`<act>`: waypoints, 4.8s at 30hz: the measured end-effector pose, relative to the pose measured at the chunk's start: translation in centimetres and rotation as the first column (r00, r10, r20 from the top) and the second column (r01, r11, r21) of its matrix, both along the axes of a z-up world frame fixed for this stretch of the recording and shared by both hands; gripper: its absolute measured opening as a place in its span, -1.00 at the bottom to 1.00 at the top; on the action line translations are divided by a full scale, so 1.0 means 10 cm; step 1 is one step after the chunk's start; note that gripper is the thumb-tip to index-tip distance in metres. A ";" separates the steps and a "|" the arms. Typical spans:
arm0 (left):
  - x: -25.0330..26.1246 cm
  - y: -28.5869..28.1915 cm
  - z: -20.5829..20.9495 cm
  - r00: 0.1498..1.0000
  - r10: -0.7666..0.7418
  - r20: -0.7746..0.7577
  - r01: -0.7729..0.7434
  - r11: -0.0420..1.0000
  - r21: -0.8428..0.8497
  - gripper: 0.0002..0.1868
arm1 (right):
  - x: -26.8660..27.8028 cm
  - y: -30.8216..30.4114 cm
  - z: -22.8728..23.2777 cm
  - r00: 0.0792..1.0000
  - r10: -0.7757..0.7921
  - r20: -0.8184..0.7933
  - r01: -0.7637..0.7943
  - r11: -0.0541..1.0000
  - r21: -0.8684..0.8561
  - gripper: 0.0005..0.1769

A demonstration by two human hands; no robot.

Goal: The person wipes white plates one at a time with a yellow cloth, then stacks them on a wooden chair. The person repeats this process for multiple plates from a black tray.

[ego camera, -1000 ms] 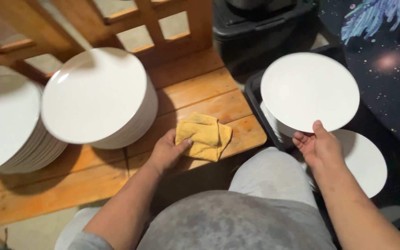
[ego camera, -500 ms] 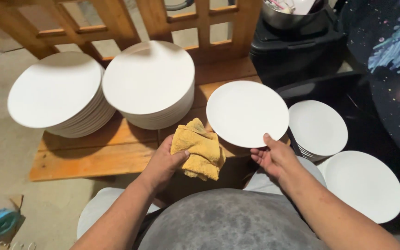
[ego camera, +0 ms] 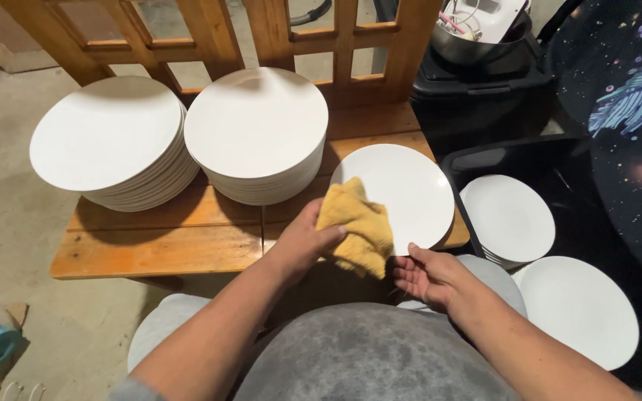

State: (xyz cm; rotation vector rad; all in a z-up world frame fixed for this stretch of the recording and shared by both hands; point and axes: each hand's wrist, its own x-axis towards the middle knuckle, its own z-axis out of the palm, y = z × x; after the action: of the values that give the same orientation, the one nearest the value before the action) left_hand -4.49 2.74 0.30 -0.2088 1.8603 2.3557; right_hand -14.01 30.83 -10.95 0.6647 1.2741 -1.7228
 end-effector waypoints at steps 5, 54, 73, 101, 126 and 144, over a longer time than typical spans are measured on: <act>-0.20 0.08 0.13 0.996 -0.084 0.025 0.085 0.995 -0.047 -0.35 | 0.09 0.27 0.33 0.973 0.215 -0.081 -0.220 0.973 -0.065 -0.55; -0.51 -0.10 -0.42 0.951 -0.145 0.274 0.306 0.296 -0.905 0.47 | -0.29 -1.06 0.63 -0.406 0.913 -0.033 0.122 0.091 0.988 -0.19; -0.47 -0.10 -0.36 0.903 -0.144 0.405 0.426 0.428 -0.797 0.47 | -0.20 -0.75 0.61 -0.509 0.844 -0.170 0.032 0.216 0.976 -0.25; -0.52 -0.13 -0.40 0.914 -0.171 0.368 0.406 0.352 -0.843 0.52 | -0.35 -0.27 0.64 -0.604 0.785 -0.138 0.077 0.229 0.970 -0.20; -0.53 -0.15 -0.28 0.898 -0.198 0.394 0.440 0.359 -0.823 0.55 | -0.99 -0.12 0.69 -0.264 0.950 0.168 0.261 -0.097 0.960 -0.12; -0.47 -0.06 -0.55 0.923 -0.127 0.364 0.384 0.381 -0.841 0.37 | 0.00 -0.59 0.78 -0.513 0.845 -0.153 0.142 0.259 0.955 -0.12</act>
State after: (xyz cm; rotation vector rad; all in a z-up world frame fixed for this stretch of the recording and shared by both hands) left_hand -9.20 2.14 -5.20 -0.2507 2.5737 0.8170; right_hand -14.05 24.96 -3.14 -1.5424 2.6379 -0.1168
